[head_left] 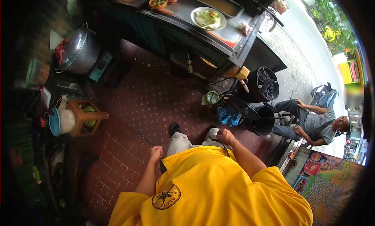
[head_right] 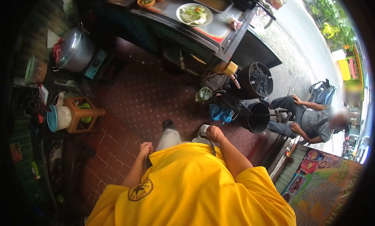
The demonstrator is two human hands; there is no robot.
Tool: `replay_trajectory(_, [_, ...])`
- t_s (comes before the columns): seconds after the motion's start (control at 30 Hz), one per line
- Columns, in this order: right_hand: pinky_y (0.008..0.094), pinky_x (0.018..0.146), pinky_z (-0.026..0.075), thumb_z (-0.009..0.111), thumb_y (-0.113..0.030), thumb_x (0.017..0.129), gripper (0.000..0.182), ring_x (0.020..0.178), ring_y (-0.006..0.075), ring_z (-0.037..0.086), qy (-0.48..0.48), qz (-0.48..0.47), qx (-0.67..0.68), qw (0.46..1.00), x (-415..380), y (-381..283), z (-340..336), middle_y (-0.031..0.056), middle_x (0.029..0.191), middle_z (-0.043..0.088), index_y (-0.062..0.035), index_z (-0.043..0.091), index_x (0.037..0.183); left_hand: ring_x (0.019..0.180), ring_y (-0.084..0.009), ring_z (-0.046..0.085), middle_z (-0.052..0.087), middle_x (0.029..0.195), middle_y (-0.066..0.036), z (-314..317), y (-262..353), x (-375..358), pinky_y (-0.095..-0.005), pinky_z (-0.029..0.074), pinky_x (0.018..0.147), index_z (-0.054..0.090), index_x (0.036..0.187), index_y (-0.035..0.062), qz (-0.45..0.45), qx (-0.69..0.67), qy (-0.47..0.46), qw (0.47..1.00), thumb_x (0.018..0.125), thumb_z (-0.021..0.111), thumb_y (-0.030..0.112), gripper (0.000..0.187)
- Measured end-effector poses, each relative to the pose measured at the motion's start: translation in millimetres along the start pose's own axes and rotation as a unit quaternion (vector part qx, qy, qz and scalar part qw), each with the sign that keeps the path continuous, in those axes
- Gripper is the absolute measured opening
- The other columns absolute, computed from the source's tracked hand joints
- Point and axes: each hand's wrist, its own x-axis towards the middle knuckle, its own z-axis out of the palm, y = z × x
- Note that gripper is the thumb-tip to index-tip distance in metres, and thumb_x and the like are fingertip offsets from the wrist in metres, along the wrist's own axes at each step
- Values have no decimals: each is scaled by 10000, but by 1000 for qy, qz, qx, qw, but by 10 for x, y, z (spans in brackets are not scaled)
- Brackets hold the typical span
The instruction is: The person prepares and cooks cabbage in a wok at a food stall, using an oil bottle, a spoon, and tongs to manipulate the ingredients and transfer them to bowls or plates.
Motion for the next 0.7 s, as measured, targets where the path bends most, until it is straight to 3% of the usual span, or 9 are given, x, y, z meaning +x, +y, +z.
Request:
replay_trajectory(0.03, [358,735,538,632,-215,826,263,829,284,684,15,-29,23,999,211,93,17,178,903,698,12,689,946,715,-150,620,643,831,-45,-139,-221,57,-311,525,625,643,991,56,-16,-22,13,1000,878,608,195,182])
replay_trajectory(0.1, [311,578,536,608,-149,852,224,698,159,655,3,161,221,962,461,-317,-263,110,814,680,16,665,993,705,-154,618,639,827,-52,-320,-452,1,-312,522,616,632,990,47,-35,-19,30,999,878,607,202,193])
replay_trajectory(0.17, [311,555,536,609,-152,856,226,655,175,642,23,166,289,943,746,-450,-336,89,788,665,16,657,1000,708,-159,619,639,832,-57,-383,-499,-161,-312,521,618,629,993,40,-65,-24,50,996,883,596,191,190])
replay_trajectory(0.33, [286,552,526,636,-159,840,181,631,151,621,-53,149,240,958,1679,-765,-402,54,725,629,-5,654,933,727,-174,628,638,834,-70,-227,-366,-577,-317,510,623,619,993,20,-169,-140,86,972,908,560,174,185])
replay_trajectory(0.4, [275,564,520,675,-143,794,203,645,150,616,-89,154,186,966,2210,-915,-377,44,738,619,-16,634,947,790,-201,648,666,905,-105,-59,-234,-680,-335,511,688,626,1045,-4,-164,-176,40,970,929,531,180,237])
replay_trajectory(0.47, [273,558,518,687,-129,777,239,657,150,617,-101,158,201,961,2692,-956,-272,43,762,620,-21,625,980,887,-210,651,677,1015,-137,60,-379,-750,-341,498,789,627,1107,-21,-41,-5,36,998,944,519,203,297])
replay_trajectory(0.53, [277,547,512,711,-90,737,334,703,141,612,-92,169,162,968,3325,-972,-158,59,863,624,-30,600,1047,962,-192,628,676,1040,-147,171,-195,-1001,-327,474,853,636,1123,-5,-63,-40,80,994,952,518,190,284])
replay_trajectory(0.63, [288,600,507,730,-147,728,393,809,144,596,-47,112,89,989,4299,-613,105,87,959,609,-18,585,1070,929,-198,622,673,1008,-135,349,-411,-1315,-328,474,837,635,1112,-3,-216,-90,124,964,936,522,179,277])
replay_trajectory(0.7, [313,668,510,743,-208,726,494,875,167,588,-27,185,145,972,4972,-441,209,109,1030,600,3,555,1132,930,-213,620,668,1006,-143,284,-587,-1541,-332,474,836,632,1112,-2,-249,-49,179,951,922,524,182,285])
